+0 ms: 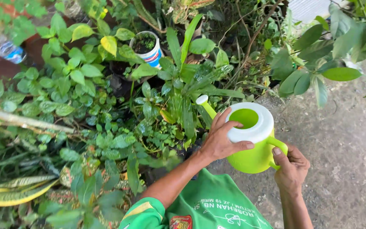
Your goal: Watering various potted and ground plants in an outdoor garden area using a green watering can.
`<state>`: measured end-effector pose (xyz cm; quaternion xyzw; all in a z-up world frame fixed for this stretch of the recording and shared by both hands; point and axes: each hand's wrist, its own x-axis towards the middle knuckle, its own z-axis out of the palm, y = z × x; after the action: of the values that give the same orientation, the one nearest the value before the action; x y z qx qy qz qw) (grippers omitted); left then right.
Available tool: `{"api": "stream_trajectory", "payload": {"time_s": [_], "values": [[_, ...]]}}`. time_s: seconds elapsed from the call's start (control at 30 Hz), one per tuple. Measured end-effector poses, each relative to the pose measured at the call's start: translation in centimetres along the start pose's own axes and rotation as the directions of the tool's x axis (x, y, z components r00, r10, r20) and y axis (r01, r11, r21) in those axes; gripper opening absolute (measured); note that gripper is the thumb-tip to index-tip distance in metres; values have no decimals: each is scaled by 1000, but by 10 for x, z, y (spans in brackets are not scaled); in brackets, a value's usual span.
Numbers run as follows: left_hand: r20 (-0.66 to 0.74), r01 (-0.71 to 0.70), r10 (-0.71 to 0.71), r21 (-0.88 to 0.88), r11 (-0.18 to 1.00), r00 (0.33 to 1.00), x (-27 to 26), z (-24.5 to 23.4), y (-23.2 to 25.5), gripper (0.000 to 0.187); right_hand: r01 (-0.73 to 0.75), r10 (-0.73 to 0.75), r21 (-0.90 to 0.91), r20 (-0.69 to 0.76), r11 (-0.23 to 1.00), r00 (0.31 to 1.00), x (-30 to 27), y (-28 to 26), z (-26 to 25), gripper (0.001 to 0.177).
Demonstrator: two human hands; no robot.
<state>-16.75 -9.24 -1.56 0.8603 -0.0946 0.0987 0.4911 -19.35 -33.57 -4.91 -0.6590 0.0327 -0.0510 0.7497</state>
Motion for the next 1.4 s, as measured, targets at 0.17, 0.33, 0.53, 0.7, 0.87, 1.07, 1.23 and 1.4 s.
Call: {"api": "stream_trajectory", "payload": {"time_s": [0.17, 0.33, 0.53, 0.7, 0.87, 1.07, 1.23, 1.4], "values": [[-34, 32, -32, 22, 999, 999, -42, 7, 17, 73, -23, 16, 89, 79, 996, 997, -25, 18, -22, 18], [-42, 118, -115, 57, 991, 992, -74, 13, 19, 73, -46, 32, 124, 115, 991, 993, -43, 32, -28, 22], [8, 188, -188, 18, 982, 982, -91, 14, 11, 80, -63, 61, 9, 132, 998, 989, -51, 32, -24, 25], [-25, 213, -213, -3, 977, 977, -100, 6, -1, 80, -111, 121, -72, 151, 991, 981, -53, 29, -12, 24], [-21, 263, -264, -33, 964, 964, -105, -12, -21, 80, -167, 182, -109, 150, 980, 972, -51, 12, 23, 24], [-31, 271, -274, -90, 958, 961, -108, -47, -56, 79, -163, 195, -198, 152, 966, 969, -48, 9, 75, 22], [-1, 243, -247, -168, 955, 969, -105, -90, -88, 77, -122, 170, -314, 131, 942, 977, -49, -3, 134, 23], [23, 257, -258, -198, 946, 966, -102, -120, -122, 84, -162, 213, -318, 131, 934, 968, -52, -14, 188, 28]]}}
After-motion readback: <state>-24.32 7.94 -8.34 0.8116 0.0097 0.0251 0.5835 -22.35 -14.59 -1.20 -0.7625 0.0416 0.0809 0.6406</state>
